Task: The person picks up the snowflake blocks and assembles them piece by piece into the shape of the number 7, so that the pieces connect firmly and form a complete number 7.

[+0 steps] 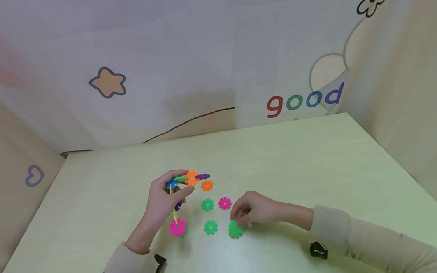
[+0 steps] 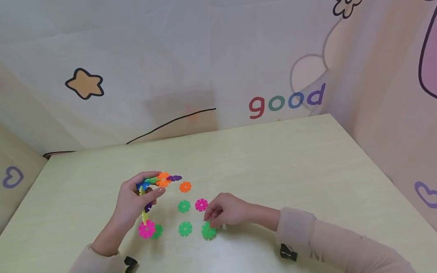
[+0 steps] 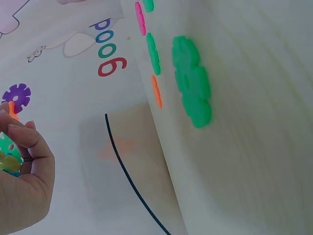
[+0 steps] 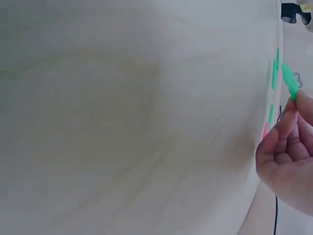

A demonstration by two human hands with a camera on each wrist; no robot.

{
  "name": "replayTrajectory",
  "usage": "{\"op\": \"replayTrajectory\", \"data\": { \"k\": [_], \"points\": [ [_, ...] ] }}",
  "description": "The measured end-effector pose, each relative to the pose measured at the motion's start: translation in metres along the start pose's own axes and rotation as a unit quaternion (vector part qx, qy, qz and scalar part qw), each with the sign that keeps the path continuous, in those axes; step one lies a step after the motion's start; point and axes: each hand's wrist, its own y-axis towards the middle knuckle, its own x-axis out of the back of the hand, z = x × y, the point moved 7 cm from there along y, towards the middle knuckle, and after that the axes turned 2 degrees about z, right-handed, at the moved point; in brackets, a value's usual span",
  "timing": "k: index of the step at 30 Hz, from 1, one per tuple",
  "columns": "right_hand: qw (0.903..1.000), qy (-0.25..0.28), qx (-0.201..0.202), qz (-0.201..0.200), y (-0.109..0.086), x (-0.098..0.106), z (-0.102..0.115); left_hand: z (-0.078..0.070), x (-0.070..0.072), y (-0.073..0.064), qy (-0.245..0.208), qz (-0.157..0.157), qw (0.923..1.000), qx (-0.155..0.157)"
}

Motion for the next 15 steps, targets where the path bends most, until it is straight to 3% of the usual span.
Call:
{"op": "replayTrajectory", "data": {
  "k": [5, 15],
  "points": [
    [0.9997, 0.01, 0.019, 0.007, -0.004, 0.002, 0.003, 0.0, -0.001, 0.0, -0.001, 0.0, 1.0, -0.002],
    [0.9961, 0.062, 0.023, -0.059, -0.009, 0.02, 0.01, -0.001, -0.004, -0.002, 0.009, 0.003, 1.0, 0.0]
  ]
}}
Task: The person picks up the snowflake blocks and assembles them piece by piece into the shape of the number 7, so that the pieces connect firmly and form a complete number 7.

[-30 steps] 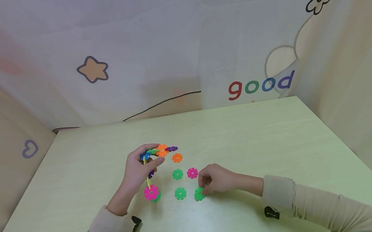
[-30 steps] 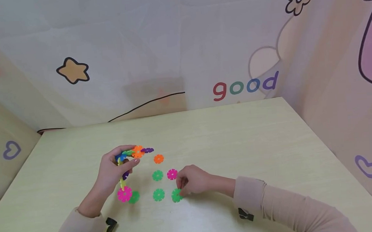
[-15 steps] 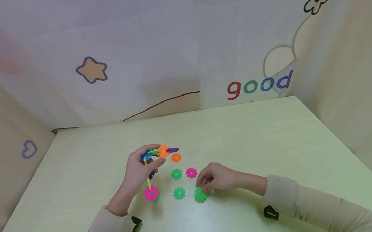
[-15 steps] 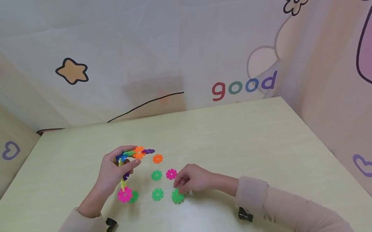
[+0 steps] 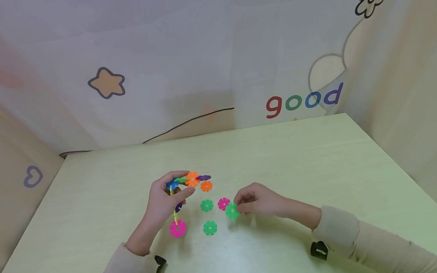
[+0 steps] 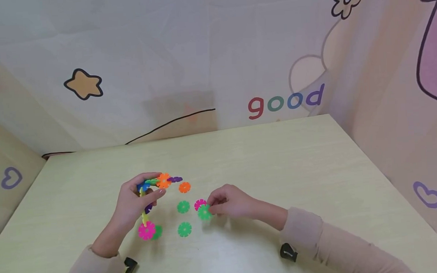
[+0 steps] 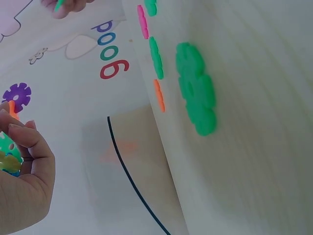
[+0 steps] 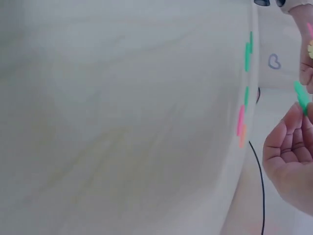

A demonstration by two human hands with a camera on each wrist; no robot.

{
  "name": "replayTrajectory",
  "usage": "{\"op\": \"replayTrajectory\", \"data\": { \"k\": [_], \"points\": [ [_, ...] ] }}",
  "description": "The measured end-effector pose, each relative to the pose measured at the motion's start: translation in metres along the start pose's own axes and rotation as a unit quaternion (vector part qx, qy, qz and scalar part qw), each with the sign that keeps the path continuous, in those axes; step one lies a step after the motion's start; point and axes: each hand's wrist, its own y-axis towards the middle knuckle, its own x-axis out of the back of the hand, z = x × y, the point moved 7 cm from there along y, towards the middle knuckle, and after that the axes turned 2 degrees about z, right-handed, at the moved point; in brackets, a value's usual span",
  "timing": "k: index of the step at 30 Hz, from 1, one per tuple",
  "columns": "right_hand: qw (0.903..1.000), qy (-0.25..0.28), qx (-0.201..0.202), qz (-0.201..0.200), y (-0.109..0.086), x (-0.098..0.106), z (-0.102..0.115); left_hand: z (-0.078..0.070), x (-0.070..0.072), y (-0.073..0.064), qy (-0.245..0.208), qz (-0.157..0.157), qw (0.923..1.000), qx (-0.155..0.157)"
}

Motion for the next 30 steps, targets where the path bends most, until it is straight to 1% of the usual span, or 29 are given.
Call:
{"op": "replayTrajectory", "data": {
  "k": [6, 9, 15, 21, 25, 30],
  "points": [
    [0.9989, 0.039, 0.011, -0.024, -0.002, 0.006, 0.009, -0.002, -0.001, -0.001, 0.0, 0.003, 1.0, -0.002],
    [0.9978, 0.051, 0.001, -0.043, -0.002, 0.01, 0.012, -0.003, -0.001, -0.001, -0.002, 0.002, 1.0, -0.003],
    [0.9942, 0.057, -0.014, -0.09, 0.002, 0.017, 0.016, -0.005, -0.003, -0.001, 0.005, -0.001, 1.0, -0.002],
    [0.9884, 0.075, 0.001, -0.132, 0.002, 0.022, 0.023, -0.006, -0.004, -0.001, 0.007, -0.002, 1.0, -0.003],
    [0.9829, 0.089, 0.014, -0.16, 0.005, 0.024, 0.029, -0.006, -0.006, -0.001, 0.001, 0.004, 0.9999, -0.011],
    [0.9765, 0.117, 0.015, -0.181, 0.008, 0.023, 0.033, -0.007, -0.008, -0.001, -0.004, 0.011, 0.9998, -0.018]
  ]
}}
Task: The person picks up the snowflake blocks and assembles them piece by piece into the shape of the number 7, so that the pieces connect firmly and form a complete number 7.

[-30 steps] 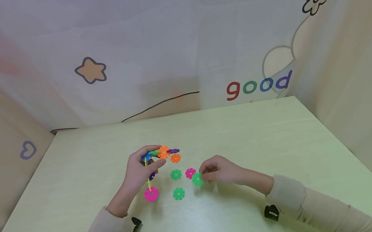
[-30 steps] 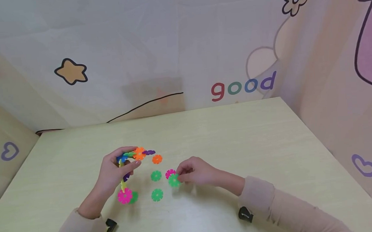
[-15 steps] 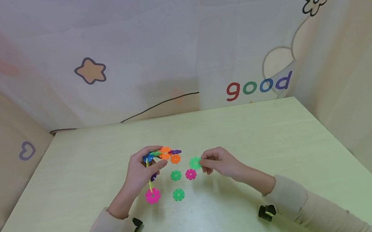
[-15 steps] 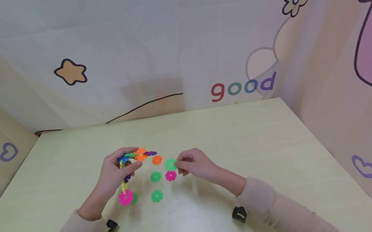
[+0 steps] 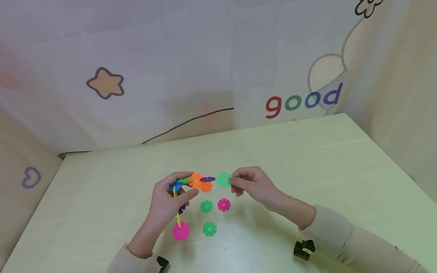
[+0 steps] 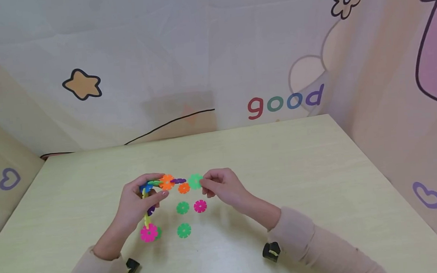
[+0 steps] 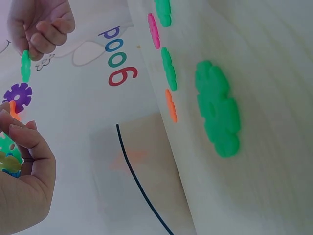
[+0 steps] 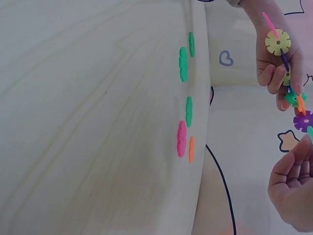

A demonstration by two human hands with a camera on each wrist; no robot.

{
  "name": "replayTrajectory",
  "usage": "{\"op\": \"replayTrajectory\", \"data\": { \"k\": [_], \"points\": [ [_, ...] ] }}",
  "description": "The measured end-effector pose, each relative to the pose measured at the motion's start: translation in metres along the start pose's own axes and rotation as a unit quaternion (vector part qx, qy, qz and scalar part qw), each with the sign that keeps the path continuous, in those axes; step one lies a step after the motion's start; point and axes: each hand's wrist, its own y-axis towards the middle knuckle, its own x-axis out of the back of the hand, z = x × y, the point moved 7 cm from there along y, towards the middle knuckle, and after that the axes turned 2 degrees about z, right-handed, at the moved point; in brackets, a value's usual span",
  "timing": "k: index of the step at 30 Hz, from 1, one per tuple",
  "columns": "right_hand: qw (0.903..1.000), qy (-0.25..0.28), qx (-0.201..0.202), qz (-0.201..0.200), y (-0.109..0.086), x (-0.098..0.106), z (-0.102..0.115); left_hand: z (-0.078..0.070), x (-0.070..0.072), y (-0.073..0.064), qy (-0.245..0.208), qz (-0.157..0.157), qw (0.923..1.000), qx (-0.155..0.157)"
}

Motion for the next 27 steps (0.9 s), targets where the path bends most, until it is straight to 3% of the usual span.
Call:
{"op": "replayTrajectory", "data": {
  "k": [15, 20, 27],
  "points": [
    [0.999, 0.041, 0.004, -0.016, 0.002, -0.007, -0.002, 0.0, -0.002, -0.003, -0.005, -0.006, 1.0, 0.0],
    [0.999, 0.039, 0.006, -0.02, 0.002, -0.009, -0.002, -0.001, -0.002, -0.003, -0.013, -0.002, 0.9998, -0.014],
    [0.999, 0.032, 0.017, -0.025, 0.0, -0.011, 0.0, 0.002, -0.003, -0.004, -0.009, -0.006, 0.9999, -0.006]
  ]
}}
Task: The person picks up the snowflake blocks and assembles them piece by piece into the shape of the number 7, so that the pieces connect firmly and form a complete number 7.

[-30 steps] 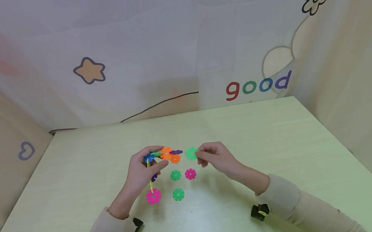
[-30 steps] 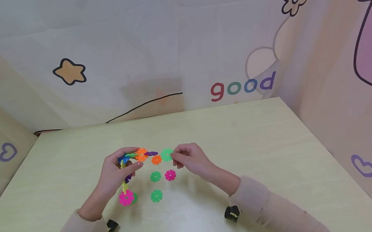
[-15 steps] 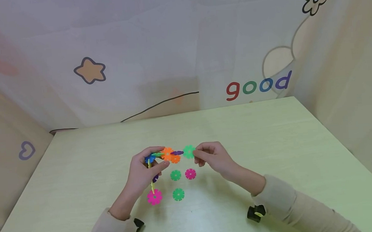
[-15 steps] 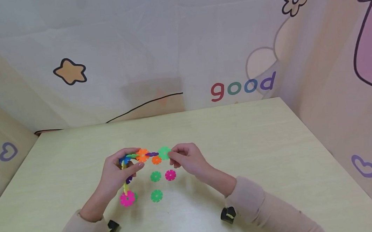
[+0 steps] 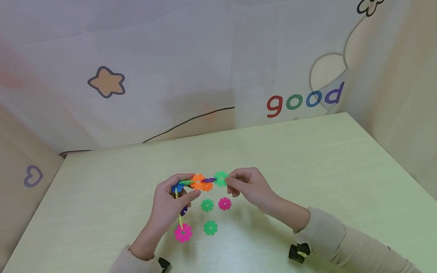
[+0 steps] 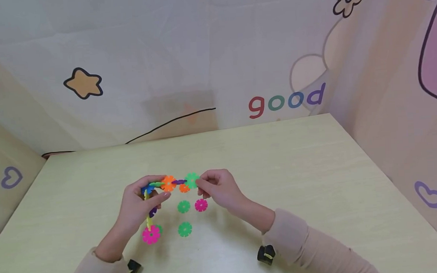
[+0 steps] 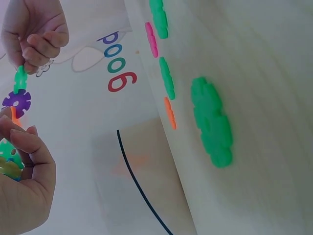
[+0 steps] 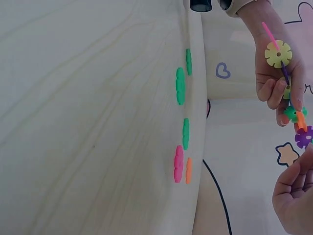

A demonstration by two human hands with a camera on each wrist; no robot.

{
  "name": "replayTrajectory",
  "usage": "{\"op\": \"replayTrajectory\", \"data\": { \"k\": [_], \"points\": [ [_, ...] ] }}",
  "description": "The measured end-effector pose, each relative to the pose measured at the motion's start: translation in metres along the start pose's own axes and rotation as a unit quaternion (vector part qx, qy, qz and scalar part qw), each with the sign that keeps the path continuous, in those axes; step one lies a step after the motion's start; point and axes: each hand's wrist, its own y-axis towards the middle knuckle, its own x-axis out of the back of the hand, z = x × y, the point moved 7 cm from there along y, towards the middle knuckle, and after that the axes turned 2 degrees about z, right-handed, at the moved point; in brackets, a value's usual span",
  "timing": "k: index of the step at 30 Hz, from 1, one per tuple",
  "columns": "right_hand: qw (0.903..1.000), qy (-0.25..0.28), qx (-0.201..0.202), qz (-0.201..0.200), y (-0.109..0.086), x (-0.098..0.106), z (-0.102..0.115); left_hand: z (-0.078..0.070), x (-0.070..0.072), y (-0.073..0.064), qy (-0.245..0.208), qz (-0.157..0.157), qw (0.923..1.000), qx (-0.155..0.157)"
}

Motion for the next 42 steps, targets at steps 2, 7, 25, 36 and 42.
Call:
{"op": "replayTrajectory", "data": {
  "k": [2, 7, 25, 36, 42],
  "points": [
    [1.0, -0.008, 0.003, -0.004, 0.0, 0.0, 0.0, -0.001, 0.0, -0.001, 0.002, -0.003, 1.0, 0.0],
    [0.9996, -0.021, 0.014, -0.01, -0.002, 0.0, 0.003, -0.003, 0.0, -0.002, 0.012, -0.01, 0.9999, -0.007],
    [0.9994, 0.019, 0.028, -0.006, -0.004, -0.002, 0.004, -0.009, -0.001, -0.004, 0.013, -0.006, 0.9996, -0.026],
    [0.9991, 0.013, 0.037, -0.015, -0.005, -0.004, 0.004, -0.01, -0.004, -0.003, -0.009, 0.014, 0.999, -0.042],
    [0.9994, -0.002, 0.034, -0.004, -0.005, -0.004, 0.004, -0.006, -0.004, -0.003, -0.008, 0.005, 0.9994, -0.034]
  ]
}}
